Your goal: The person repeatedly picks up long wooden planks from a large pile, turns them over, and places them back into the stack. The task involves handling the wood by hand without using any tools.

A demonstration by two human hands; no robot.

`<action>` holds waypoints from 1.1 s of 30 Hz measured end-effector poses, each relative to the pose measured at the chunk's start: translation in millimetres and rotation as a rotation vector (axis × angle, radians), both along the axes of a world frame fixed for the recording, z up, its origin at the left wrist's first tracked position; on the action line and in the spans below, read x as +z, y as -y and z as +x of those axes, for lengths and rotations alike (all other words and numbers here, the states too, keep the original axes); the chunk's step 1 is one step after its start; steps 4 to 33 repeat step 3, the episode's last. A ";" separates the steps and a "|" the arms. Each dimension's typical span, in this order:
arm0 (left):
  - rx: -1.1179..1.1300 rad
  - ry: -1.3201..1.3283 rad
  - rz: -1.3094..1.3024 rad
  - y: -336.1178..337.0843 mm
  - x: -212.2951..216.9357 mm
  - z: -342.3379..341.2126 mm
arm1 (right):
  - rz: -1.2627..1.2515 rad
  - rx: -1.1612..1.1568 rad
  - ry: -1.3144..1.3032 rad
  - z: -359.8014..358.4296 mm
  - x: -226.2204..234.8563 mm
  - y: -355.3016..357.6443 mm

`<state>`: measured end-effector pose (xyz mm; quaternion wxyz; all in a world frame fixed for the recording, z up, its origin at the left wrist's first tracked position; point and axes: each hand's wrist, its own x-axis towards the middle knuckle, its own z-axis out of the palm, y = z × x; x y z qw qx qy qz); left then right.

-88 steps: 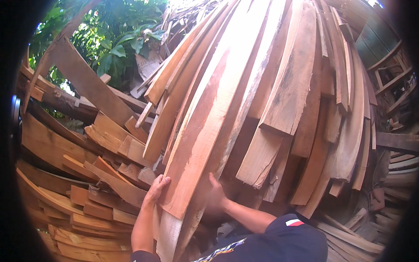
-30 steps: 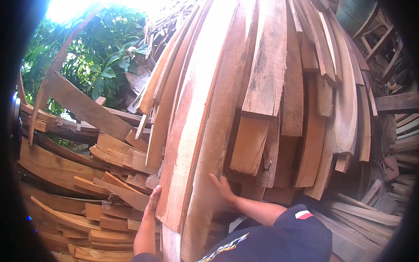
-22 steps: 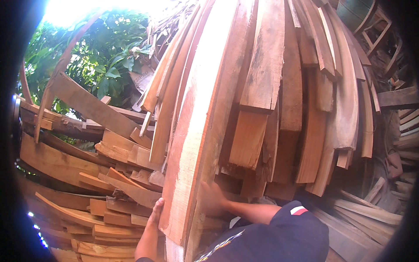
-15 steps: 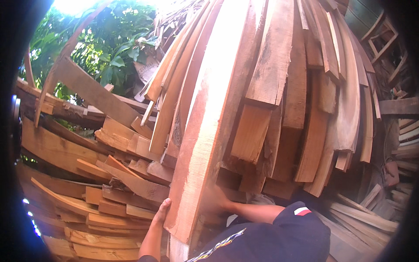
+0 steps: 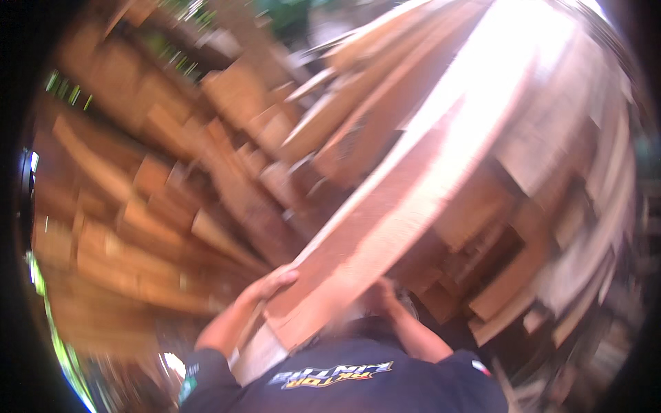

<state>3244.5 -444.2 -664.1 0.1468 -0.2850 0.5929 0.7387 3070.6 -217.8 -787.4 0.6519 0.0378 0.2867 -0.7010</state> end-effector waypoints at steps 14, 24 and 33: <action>-0.187 0.184 -0.226 0.4 10.9 3.5 | 0.159 0.009 0.060 2.5 31.7 -56.9; -0.187 0.184 -0.226 0.4 10.9 3.5 | 0.159 0.009 0.060 2.5 31.7 -56.9; -0.187 0.184 -0.226 0.4 10.9 3.5 | 0.159 0.009 0.060 2.5 31.7 -56.9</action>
